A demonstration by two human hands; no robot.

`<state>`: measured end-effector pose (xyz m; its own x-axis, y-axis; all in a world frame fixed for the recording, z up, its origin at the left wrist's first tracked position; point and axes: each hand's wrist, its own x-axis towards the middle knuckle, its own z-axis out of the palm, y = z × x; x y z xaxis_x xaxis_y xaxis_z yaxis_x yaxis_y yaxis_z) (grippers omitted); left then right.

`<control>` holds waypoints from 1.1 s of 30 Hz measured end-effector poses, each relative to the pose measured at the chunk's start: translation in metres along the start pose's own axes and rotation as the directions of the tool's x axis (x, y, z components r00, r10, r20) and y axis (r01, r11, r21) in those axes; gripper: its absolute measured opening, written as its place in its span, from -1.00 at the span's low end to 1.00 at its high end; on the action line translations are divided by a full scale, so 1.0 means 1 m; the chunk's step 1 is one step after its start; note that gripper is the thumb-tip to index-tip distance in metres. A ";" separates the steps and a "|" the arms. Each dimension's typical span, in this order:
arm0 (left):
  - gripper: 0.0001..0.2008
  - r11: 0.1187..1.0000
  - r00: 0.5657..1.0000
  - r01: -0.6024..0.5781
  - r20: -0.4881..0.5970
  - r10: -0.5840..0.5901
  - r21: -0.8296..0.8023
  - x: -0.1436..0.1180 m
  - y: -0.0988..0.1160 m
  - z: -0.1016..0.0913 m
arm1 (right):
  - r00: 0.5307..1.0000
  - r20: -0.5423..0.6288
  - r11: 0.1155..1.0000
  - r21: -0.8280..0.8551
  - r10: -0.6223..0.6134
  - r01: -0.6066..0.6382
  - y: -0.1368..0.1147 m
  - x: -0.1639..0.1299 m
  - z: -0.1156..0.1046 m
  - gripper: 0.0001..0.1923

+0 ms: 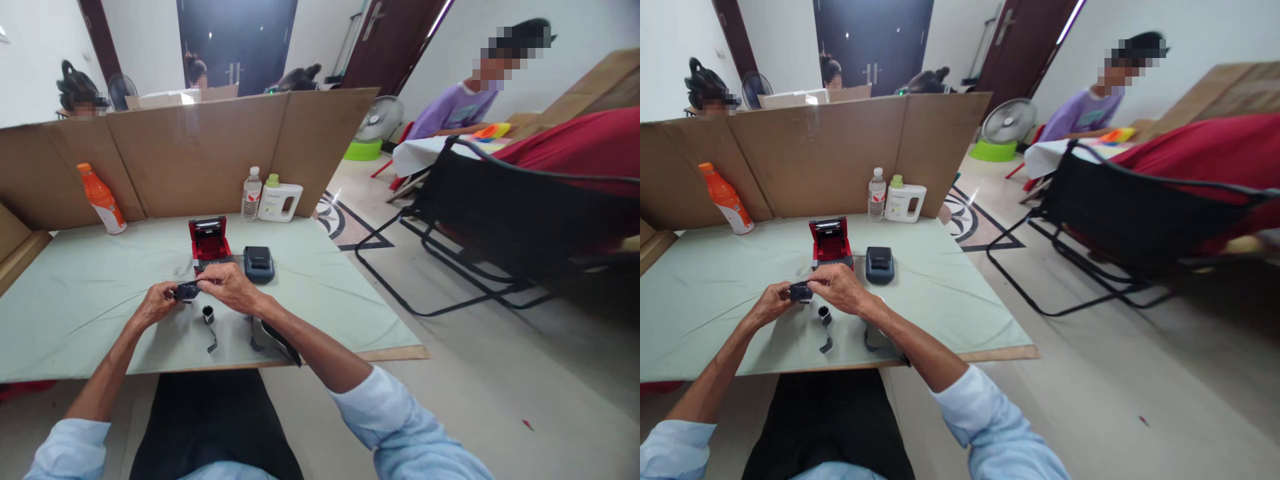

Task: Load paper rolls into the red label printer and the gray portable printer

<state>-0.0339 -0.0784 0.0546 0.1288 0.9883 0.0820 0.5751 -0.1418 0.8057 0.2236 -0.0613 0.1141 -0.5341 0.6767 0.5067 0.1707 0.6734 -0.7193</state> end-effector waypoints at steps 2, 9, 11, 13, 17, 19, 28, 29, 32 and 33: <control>-0.79 0.999 1.000 -0.020 -0.010 0.021 0.048 -0.003 -0.003 0.002 | 1.000 0.031 0.999 -0.045 -0.006 0.007 0.000 -0.005 0.004 -0.81; -0.82 0.993 0.999 -0.044 -0.017 0.046 0.112 -0.008 -0.006 0.004 | 0.996 0.075 0.994 -0.094 -0.055 0.062 -0.006 -0.018 0.007 -0.82; -0.81 0.994 0.999 -0.039 -0.011 0.040 0.100 -0.010 -0.004 0.004 | 0.994 0.076 0.988 -0.127 -0.077 0.086 -0.010 -0.025 0.010 -0.81; -0.79 0.996 1.000 -0.027 -0.006 0.028 0.079 -0.012 -0.002 0.003 | 0.990 0.082 0.980 -0.155 -0.115 0.127 -0.016 -0.036 0.015 -0.81; -0.77 0.994 0.997 -0.080 -0.003 0.081 0.079 -0.014 0.018 -0.007 | 0.971 0.095 0.946 -0.219 -0.221 0.237 -0.029 -0.072 0.032 -0.83; -0.76 0.977 0.986 -0.170 0.018 0.169 0.126 -0.012 0.038 -0.013 | 0.972 0.066 0.936 -0.262 -0.227 0.236 -0.034 -0.092 0.039 -0.83; -0.63 0.825 0.831 -0.542 0.247 0.498 0.159 0.030 0.143 0.052 | 0.988 -0.151 0.973 -0.225 0.015 -0.049 -0.040 -0.169 0.005 -0.79; -0.62 0.802 0.807 -0.571 0.297 0.511 0.173 0.038 0.151 0.067 | 0.989 -0.125 0.975 -0.196 0.079 -0.102 -0.042 -0.176 -0.009 -0.80; -0.58 0.738 0.729 -0.648 0.431 0.532 0.186 0.058 0.167 0.108 | 0.954 -0.074 0.954 -0.060 0.289 -0.294 -0.045 -0.193 -0.057 -0.81; -0.57 0.723 0.706 -0.666 0.468 0.531 0.183 0.063 0.170 0.121 | 0.932 -0.104 0.936 -0.015 0.349 -0.352 -0.043 -0.196 -0.073 -0.79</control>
<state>0.1696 -0.0468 0.1263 0.7749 0.5957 0.2113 0.4782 -0.7712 0.4203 0.3814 -0.2008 0.0810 -0.3520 0.8960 0.2707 0.3599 0.3965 -0.8445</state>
